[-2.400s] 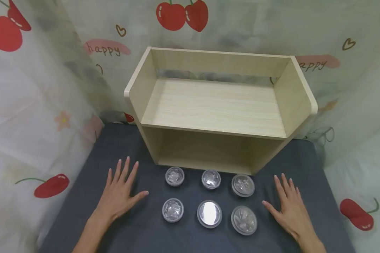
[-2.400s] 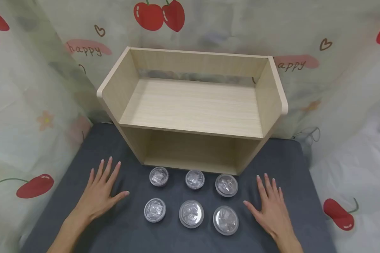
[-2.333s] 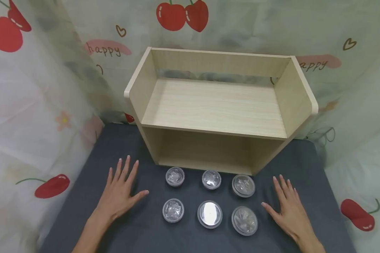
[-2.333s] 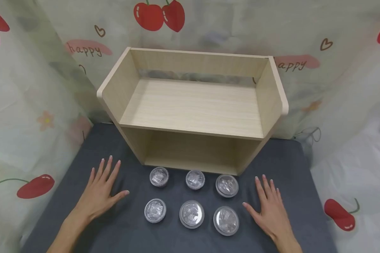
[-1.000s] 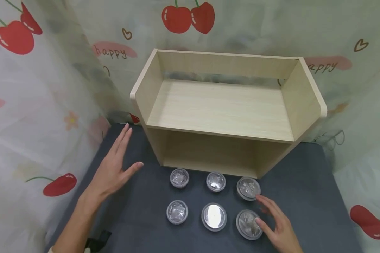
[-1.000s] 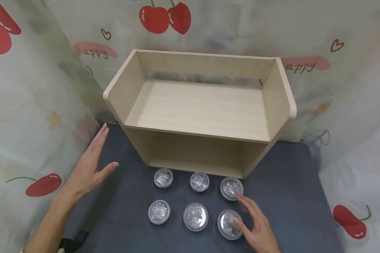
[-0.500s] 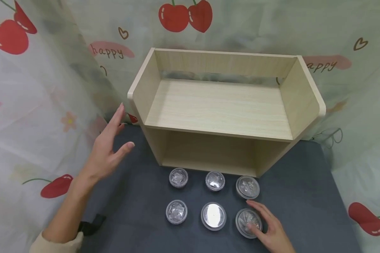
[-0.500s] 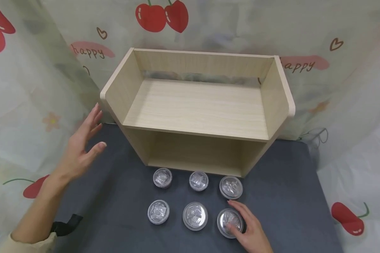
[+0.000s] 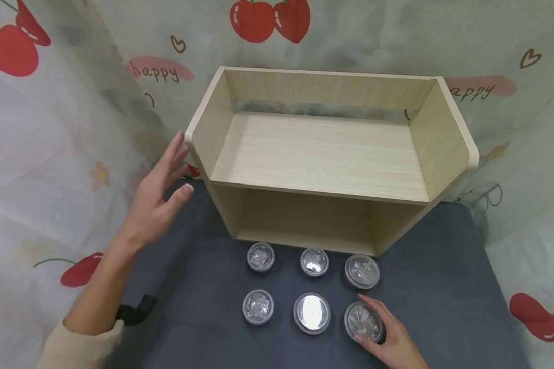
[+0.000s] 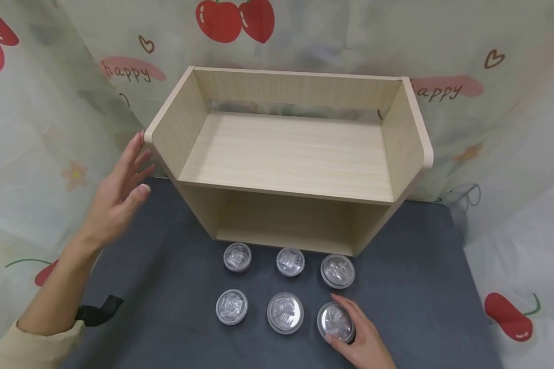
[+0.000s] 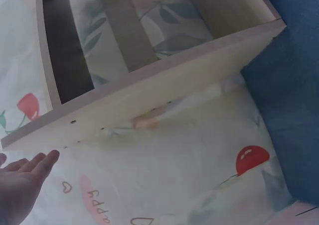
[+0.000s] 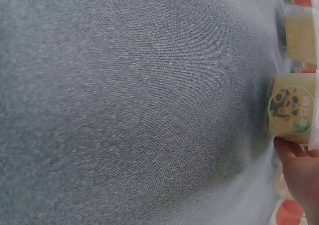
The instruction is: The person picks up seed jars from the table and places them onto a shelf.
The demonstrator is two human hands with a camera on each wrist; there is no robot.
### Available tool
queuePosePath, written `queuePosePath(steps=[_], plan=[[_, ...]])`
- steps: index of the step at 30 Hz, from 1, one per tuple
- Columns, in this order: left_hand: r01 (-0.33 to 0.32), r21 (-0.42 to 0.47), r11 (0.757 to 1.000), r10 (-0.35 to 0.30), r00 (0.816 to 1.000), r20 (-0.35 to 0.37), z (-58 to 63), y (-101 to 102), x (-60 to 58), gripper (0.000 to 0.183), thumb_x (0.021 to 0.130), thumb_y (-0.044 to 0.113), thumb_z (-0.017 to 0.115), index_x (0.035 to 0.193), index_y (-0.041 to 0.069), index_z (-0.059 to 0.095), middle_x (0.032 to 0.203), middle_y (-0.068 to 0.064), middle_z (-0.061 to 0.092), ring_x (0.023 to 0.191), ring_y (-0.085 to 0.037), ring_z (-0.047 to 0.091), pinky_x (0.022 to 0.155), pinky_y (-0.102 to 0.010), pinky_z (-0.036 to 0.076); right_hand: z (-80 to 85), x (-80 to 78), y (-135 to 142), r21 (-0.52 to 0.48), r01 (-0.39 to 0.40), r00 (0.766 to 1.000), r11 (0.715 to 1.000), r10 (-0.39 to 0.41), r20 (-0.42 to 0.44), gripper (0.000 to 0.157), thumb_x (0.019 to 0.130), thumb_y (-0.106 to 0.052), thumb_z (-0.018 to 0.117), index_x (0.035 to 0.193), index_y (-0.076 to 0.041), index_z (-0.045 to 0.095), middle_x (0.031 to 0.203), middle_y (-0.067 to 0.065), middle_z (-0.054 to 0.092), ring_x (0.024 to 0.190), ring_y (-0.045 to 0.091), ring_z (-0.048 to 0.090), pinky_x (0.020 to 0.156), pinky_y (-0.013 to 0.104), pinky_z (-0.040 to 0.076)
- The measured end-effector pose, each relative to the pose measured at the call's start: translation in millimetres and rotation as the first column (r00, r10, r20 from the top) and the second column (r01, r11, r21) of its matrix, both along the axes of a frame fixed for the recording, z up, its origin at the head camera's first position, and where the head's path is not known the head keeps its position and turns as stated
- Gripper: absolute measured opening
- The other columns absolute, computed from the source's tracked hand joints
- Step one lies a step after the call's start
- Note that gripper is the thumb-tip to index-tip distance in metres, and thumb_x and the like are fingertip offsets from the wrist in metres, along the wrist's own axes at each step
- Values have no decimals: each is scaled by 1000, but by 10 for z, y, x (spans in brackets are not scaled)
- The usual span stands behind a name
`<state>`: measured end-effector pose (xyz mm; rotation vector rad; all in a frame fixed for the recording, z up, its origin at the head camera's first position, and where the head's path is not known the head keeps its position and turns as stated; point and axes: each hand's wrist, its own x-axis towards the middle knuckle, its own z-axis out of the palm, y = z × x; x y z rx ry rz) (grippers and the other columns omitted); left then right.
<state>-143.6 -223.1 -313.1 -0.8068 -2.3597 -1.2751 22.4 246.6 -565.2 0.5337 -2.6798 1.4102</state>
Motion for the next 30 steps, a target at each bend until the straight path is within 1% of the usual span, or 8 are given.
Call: queuePosePath(steps=[5,8,12,16,19,21,27,30], plan=[[10,27,1000,-10,1000,11,34,26,-51,71,101,32,59,159,14,23,162,-2,27,142,-27,39,108,-30,41,-42,6,29,4,-26,1000,1000,26,-10,98,65,-14,94,148,-6,43,142,12,52,131,-1,42,103,7,24],[12,44,999,-14,1000,28,55,43,-75,70,101,30,59,159,16,24,162,-2,28,140,-28,41,108,-33,41,-47,12,37,-2,-23,1000,1000,23,20,102,64,-17,95,150,-7,42,142,13,52,131,-2,41,102,7,25],[19,75,997,-23,998,57,83,69,-98,68,101,27,59,159,19,25,162,-1,28,139,-30,42,109,-39,41,-41,26,46,7,-23,998,1000,23,51,100,63,-21,96,149,-9,44,140,12,54,129,-1,43,101,7,26],[25,105,994,-34,996,77,104,93,-123,65,101,23,59,158,17,28,160,-3,31,138,-32,44,107,-35,42,-23,27,62,63,-23,999,998,21,30,96,63,-25,95,146,-11,48,138,6,57,124,1,49,100,6,27],[47,146,988,-60,995,85,115,103,-147,62,101,19,58,157,14,30,159,-6,33,138,-33,44,106,-30,43,27,-5,82,96,-28,1000,995,27,4,95,62,-25,96,144,-12,50,136,2,59,121,4,52,99,6,28],[66,182,981,-83,993,89,125,106,-160,61,101,17,58,156,11,32,158,-8,34,138,-34,43,106,-29,43,81,-46,100,100,-44,999,994,46,-10,94,62,-24,96,144,-12,51,135,2,60,121,6,54,100,6,28],[127,314,941,-160,984,81,146,114,-189,57,99,12,61,151,5,40,155,-13,39,139,-32,42,111,-35,38,277,-185,148,93,-104,994,990,106,-19,91,63,-22,95,142,-11,52,133,7,61,121,7,54,101,7,29],[133,336,933,-160,985,55,164,123,-213,55,98,15,63,148,5,44,152,-14,43,137,-32,45,110,-34,39,370,-249,154,106,-112,993,988,115,-20,90,64,-24,95,142,-11,53,134,5,61,121,7,54,101,7,29]])
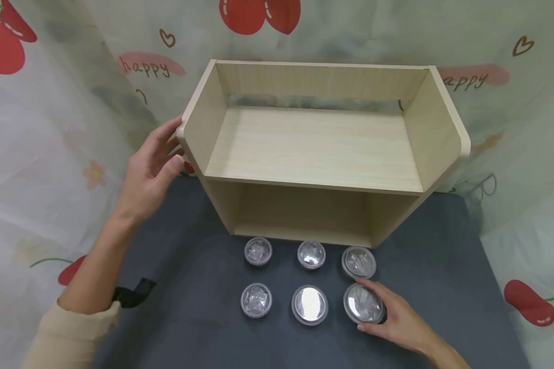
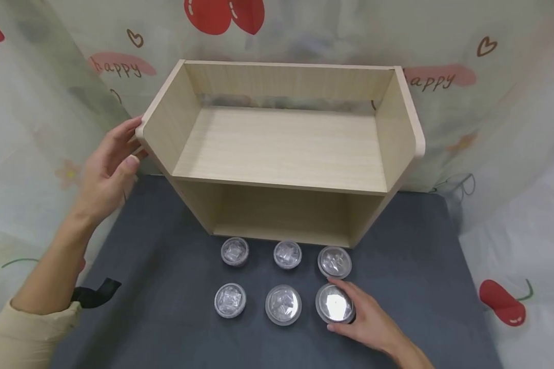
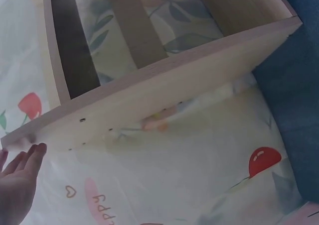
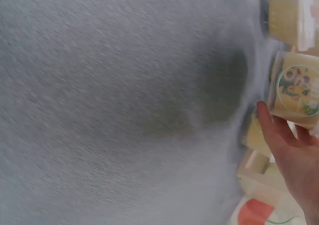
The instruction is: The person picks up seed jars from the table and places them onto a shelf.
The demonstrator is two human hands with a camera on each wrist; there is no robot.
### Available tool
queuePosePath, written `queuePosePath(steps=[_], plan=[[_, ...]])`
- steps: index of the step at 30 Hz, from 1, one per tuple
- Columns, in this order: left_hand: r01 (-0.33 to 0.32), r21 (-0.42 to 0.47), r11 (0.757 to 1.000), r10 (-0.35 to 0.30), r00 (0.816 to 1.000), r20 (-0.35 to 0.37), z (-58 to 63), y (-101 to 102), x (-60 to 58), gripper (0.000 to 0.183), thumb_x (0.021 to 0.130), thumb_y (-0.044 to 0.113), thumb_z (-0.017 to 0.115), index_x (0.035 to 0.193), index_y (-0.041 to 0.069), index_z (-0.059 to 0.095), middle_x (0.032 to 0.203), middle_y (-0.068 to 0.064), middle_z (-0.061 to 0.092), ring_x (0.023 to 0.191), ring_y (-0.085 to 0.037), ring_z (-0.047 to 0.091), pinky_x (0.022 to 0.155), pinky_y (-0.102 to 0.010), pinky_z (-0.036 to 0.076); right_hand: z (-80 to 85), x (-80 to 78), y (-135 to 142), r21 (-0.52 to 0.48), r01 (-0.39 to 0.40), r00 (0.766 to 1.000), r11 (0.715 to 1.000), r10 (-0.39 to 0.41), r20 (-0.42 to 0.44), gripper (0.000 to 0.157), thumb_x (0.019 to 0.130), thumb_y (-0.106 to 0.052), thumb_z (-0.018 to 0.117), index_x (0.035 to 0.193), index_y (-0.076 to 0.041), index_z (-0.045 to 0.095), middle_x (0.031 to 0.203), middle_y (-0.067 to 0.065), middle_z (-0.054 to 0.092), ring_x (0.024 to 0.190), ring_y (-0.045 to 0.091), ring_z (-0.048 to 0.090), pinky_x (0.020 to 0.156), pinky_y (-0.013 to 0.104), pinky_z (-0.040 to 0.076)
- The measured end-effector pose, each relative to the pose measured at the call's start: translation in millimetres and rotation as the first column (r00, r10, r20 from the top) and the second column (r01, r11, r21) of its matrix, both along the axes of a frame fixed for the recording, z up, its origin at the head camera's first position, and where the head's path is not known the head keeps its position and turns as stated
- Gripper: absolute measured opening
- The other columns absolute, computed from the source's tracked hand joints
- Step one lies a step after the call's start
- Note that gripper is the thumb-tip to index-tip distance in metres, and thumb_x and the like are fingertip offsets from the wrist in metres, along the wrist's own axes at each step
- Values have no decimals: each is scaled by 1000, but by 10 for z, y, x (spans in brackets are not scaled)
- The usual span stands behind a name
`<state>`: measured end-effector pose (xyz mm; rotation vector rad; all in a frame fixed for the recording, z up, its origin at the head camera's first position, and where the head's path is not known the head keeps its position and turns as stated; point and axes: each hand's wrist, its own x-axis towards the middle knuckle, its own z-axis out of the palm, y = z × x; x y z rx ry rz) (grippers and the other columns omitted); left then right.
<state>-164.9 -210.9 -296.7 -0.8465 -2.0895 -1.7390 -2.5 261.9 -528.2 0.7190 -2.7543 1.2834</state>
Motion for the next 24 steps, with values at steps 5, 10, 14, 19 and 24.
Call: queuePosePath(steps=[5,10,14,19,24], plan=[[-16,23,1000,16,1000,21,39,12,-29,48,100,11,59,146,1,47,149,-17,45,137,-29,46,109,-31,40,156,-59,-9,16,-25,1000,1000,25,3,91,68,-31,93,145,-12,49,137,5,59,125,7,52,103,8,28],[-45,31,999,44,999,29,73,38,-72,42,101,5,53,143,-1,49,145,-18,49,136,-26,46,105,-27,42,310,-110,-34,21,-22,1000,1000,22,11,93,67,-29,94,146,-13,48,134,4,60,118,12,57,100,9,32],[-31,66,997,28,998,54,86,64,-118,40,101,4,53,140,-2,52,146,-17,49,131,-24,49,99,-25,45,456,-183,-48,52,-41,999,998,42,-1,91,66,-28,94,144,-14,50,136,0,58,118,16,57,100,12,33],[-34,119,992,24,996,86,108,73,-181,36,102,4,52,137,-3,55,143,-17,52,121,-22,55,93,-23,50,644,-325,-101,94,-70,998,993,69,14,91,70,-38,91,147,-21,46,142,-5,51,122,14,53,99,22,40],[-56,120,991,39,990,139,127,83,-257,36,102,10,53,137,2,57,135,-15,56,114,-22,57,89,-22,52,810,-444,-162,64,-93,995,994,91,46,93,73,-39,89,150,-18,42,142,-5,52,121,12,54,98,23,41]])
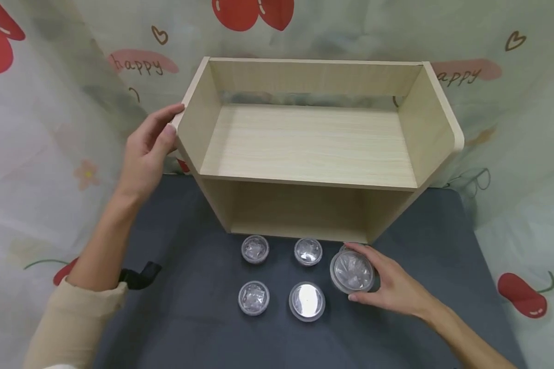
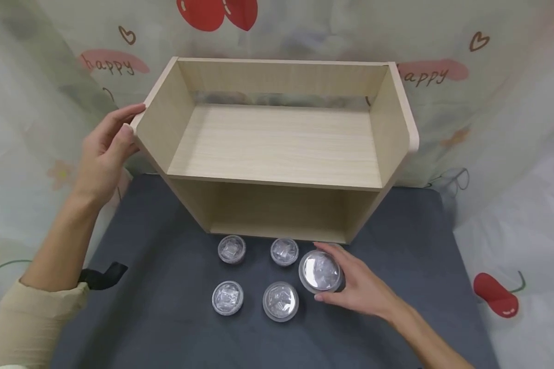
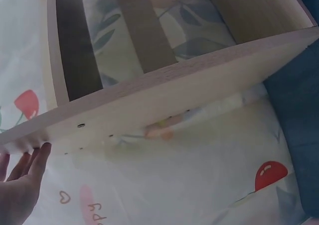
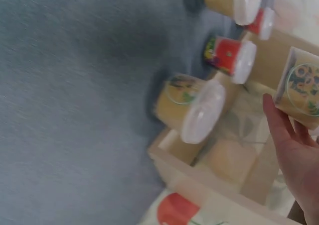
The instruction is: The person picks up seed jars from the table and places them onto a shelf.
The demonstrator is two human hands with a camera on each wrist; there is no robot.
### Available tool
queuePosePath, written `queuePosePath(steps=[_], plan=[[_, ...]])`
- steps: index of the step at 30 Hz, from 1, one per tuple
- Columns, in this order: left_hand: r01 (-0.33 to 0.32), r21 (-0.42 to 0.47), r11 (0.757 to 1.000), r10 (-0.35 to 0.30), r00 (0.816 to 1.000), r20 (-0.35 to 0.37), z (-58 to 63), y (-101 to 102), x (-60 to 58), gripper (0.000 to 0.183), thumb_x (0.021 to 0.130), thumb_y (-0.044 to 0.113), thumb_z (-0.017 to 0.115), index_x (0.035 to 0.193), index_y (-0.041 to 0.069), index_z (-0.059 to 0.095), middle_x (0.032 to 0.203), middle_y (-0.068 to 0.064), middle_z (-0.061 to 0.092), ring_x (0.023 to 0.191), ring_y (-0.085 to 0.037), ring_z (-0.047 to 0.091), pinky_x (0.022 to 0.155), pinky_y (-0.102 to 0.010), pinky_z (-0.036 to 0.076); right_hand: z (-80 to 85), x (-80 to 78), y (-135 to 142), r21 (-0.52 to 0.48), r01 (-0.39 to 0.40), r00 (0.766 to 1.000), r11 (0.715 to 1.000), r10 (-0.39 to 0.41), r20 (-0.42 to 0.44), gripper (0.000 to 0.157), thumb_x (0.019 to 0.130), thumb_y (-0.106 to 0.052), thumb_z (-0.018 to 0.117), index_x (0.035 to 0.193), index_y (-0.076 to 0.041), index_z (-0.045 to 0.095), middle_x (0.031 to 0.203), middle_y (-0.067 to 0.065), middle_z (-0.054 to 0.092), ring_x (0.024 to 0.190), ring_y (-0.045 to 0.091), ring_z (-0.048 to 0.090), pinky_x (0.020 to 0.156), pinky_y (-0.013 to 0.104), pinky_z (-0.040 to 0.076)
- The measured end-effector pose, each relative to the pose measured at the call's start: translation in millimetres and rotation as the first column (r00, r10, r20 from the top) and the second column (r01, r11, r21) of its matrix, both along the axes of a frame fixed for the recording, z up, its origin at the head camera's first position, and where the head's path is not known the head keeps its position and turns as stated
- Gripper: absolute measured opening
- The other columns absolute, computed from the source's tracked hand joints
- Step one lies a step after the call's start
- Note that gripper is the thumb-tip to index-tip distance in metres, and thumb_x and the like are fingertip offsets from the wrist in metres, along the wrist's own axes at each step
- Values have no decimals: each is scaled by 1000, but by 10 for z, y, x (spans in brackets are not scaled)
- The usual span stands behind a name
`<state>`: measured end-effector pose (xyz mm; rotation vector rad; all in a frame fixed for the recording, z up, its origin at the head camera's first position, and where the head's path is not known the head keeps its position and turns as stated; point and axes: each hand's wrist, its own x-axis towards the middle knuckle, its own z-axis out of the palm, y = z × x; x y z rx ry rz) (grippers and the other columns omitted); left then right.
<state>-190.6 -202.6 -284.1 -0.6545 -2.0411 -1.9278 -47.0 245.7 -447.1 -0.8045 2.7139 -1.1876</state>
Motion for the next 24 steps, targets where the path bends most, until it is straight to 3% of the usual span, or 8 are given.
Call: queuePosePath(steps=[8,13,19,24], plan=[[33,52,998,-37,997,73,27,8,-68,36,104,14,50,137,3,57,134,-18,55,112,-25,60,88,-26,54,233,-156,-112,-51,-35,998,998,37,52,89,76,-35,88,150,-23,40,139,-4,55,114,12,57,94,24,44],[31,31,999,-35,991,127,45,-16,-88,37,105,18,50,139,6,56,140,-15,50,111,-25,59,88,-26,53,428,-262,-211,-72,-80,993,994,86,75,87,78,-34,86,151,-26,39,139,-6,53,113,11,58,92,25,47],[49,26,998,-53,983,176,72,-30,-126,38,104,21,52,139,9,57,139,-14,50,113,-26,56,89,-27,53,639,-368,-319,-68,-127,992,990,126,-13,86,79,-29,86,151,-24,39,143,-6,48,118,10,53,95,23,44],[51,33,998,-57,977,207,106,-27,-145,39,103,23,55,139,10,57,136,-16,52,113,-26,55,88,-25,52,807,-443,-400,-91,-142,989,986,138,-47,88,78,-23,87,152,-24,39,138,-6,48,114,9,54,87,23,50]])
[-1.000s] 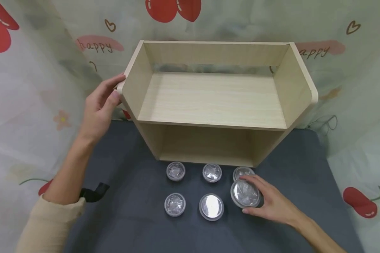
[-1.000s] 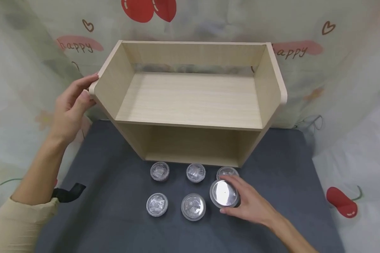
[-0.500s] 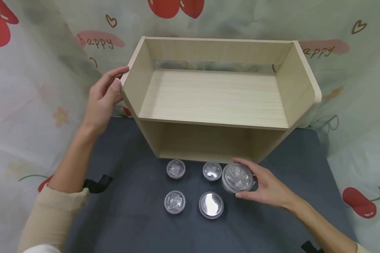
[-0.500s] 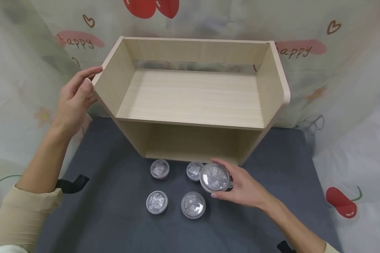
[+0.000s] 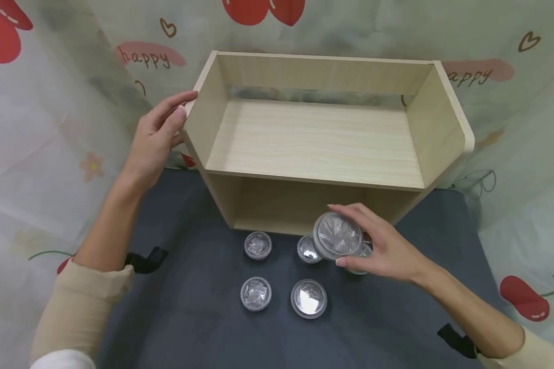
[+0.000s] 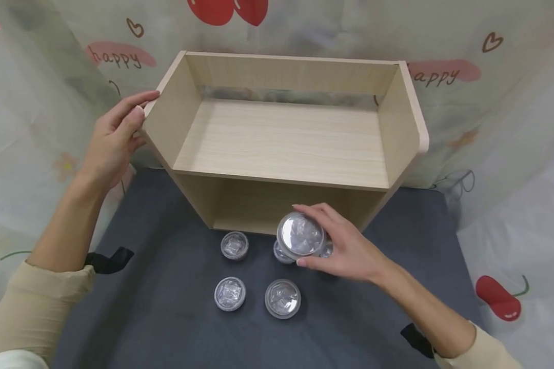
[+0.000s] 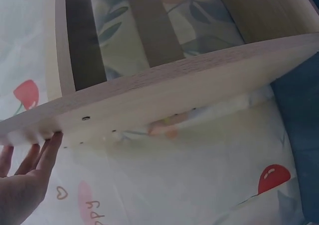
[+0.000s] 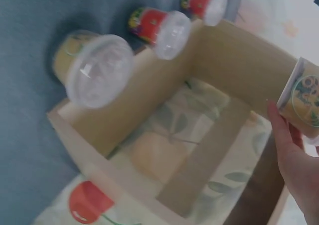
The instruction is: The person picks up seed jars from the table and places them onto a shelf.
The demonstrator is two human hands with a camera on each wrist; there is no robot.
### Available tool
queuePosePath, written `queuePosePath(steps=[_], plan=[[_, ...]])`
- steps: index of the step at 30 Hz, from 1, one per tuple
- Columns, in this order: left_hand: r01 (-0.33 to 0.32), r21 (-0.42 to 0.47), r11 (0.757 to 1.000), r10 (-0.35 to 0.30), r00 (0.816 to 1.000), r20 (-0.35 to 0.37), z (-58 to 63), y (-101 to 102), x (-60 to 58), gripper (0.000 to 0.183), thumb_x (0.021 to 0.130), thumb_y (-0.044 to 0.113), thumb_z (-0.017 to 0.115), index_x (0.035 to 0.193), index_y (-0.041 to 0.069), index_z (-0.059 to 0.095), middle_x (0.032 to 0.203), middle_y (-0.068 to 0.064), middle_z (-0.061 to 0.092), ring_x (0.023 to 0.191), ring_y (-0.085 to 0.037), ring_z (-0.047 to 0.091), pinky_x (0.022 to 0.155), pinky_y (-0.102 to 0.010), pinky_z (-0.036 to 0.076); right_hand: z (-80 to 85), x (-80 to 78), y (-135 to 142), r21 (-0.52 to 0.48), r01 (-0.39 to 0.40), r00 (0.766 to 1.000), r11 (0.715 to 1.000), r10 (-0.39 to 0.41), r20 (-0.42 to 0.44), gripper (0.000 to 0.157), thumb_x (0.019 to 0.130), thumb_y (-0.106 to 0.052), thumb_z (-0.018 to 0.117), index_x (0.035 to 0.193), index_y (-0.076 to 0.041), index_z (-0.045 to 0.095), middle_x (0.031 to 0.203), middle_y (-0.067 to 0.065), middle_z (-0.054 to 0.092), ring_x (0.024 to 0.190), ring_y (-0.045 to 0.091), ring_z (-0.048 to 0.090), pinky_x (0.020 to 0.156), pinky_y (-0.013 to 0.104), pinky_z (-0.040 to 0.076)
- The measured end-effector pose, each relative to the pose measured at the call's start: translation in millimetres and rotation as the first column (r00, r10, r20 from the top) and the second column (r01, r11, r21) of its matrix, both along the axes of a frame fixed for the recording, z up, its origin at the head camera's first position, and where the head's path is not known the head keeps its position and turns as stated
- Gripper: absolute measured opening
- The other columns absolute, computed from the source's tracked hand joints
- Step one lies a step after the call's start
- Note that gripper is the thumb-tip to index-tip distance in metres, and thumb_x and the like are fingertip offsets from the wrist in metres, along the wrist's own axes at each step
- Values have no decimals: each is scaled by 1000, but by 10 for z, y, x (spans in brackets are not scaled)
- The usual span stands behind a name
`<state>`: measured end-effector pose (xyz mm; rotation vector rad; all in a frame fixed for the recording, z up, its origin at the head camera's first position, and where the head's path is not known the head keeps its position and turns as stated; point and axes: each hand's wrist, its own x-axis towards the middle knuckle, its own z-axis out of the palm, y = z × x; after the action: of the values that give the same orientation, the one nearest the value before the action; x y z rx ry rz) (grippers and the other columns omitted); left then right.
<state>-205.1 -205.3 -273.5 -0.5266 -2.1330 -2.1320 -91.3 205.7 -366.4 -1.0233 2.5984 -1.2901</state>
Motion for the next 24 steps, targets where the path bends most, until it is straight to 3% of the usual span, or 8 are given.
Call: queuePosePath(steps=[14,24], plan=[[2,0,1000,-2,1000,22,4,21,13,40,103,22,55,141,11,56,146,-12,47,121,-27,51,89,-29,51,430,-189,-276,13,40,994,999,-39,-99,92,73,-28,90,150,-20,42,141,-4,53,119,11,55,100,28,44],[-8,30,1000,8,1000,18,-7,35,19,39,103,20,54,141,11,55,144,-13,48,118,-27,52,88,-30,51,638,-302,-499,-25,63,996,998,-64,-65,89,71,-30,91,146,-16,46,135,-4,55,116,12,56,96,37,48]])
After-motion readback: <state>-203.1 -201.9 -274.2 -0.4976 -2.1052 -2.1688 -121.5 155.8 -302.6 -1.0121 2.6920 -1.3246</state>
